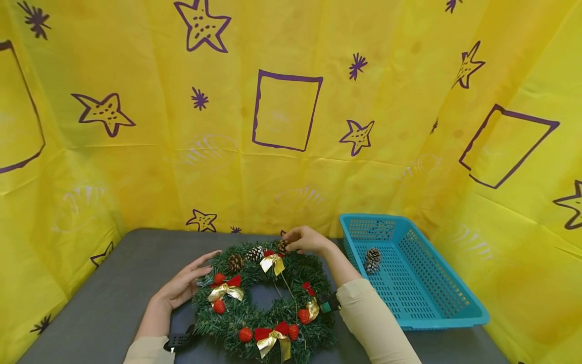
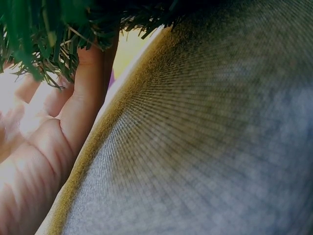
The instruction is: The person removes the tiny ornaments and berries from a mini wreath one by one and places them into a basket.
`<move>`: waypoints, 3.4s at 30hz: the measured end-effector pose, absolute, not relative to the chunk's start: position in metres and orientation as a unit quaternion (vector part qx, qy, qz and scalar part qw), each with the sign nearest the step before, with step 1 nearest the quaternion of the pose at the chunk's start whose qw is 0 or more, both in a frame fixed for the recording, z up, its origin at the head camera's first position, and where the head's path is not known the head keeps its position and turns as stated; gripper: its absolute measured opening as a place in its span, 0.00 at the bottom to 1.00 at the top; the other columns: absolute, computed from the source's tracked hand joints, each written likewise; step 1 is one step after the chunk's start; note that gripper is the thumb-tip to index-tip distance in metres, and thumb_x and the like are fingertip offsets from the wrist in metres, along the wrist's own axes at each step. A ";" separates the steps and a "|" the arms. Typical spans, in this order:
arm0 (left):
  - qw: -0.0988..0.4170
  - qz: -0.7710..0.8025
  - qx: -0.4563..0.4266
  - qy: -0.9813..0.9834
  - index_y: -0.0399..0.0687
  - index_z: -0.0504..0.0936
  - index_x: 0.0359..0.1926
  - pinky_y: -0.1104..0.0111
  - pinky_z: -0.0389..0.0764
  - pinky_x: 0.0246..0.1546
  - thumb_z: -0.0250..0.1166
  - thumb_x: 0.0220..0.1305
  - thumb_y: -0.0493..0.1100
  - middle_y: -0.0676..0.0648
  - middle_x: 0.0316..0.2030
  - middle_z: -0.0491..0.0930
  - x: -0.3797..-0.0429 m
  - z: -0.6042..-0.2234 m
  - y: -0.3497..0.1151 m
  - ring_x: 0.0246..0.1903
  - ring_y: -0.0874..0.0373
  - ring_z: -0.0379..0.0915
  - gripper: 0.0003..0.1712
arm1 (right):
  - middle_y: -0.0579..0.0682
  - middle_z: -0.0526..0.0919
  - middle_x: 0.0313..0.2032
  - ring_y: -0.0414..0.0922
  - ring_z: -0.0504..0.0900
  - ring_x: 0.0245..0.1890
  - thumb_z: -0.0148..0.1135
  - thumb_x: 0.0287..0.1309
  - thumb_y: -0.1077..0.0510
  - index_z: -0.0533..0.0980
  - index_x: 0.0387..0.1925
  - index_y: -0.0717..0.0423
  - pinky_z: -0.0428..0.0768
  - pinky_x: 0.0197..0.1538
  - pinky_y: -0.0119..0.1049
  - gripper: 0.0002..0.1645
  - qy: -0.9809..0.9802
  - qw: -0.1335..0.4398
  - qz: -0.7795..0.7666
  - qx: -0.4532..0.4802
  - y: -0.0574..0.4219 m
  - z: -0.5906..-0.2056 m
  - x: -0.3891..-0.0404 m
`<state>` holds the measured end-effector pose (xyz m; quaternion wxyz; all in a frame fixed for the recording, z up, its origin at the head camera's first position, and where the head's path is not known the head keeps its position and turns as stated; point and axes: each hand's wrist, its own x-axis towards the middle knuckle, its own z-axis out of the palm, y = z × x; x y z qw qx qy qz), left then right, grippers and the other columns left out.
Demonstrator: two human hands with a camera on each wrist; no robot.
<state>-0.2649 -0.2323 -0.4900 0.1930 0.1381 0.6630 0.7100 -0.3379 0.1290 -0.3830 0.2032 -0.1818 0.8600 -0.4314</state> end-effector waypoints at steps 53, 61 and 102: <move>0.186 0.696 0.138 0.680 0.56 0.44 0.80 0.29 0.38 0.68 0.46 0.78 0.48 0.41 0.79 0.21 -0.269 -0.494 -0.233 0.76 0.34 0.12 0.35 | 0.58 0.81 0.54 0.44 0.79 0.41 0.60 0.60 0.63 0.79 0.52 0.58 0.81 0.45 0.42 0.18 0.871 0.172 -0.427 -0.172 0.133 -0.373 -0.332; 0.188 0.686 0.146 0.687 0.56 0.43 0.80 0.38 0.50 0.69 0.44 0.79 0.48 0.41 0.79 0.21 -0.271 -0.496 -0.235 0.76 0.34 0.13 0.35 | 0.64 0.81 0.54 0.45 0.83 0.39 0.56 0.61 0.66 0.77 0.56 0.63 0.84 0.47 0.44 0.21 0.857 0.172 -0.450 -0.183 0.142 -0.366 -0.339; 0.192 0.704 0.129 0.671 0.55 0.44 0.80 0.27 0.34 0.66 0.47 0.78 0.47 0.42 0.79 0.20 -0.266 -0.491 -0.232 0.75 0.34 0.09 0.36 | 0.66 0.64 0.70 0.39 0.81 0.51 0.52 0.68 0.68 0.63 0.70 0.65 0.79 0.60 0.36 0.30 0.765 0.104 -0.631 -0.081 0.231 -0.339 -0.349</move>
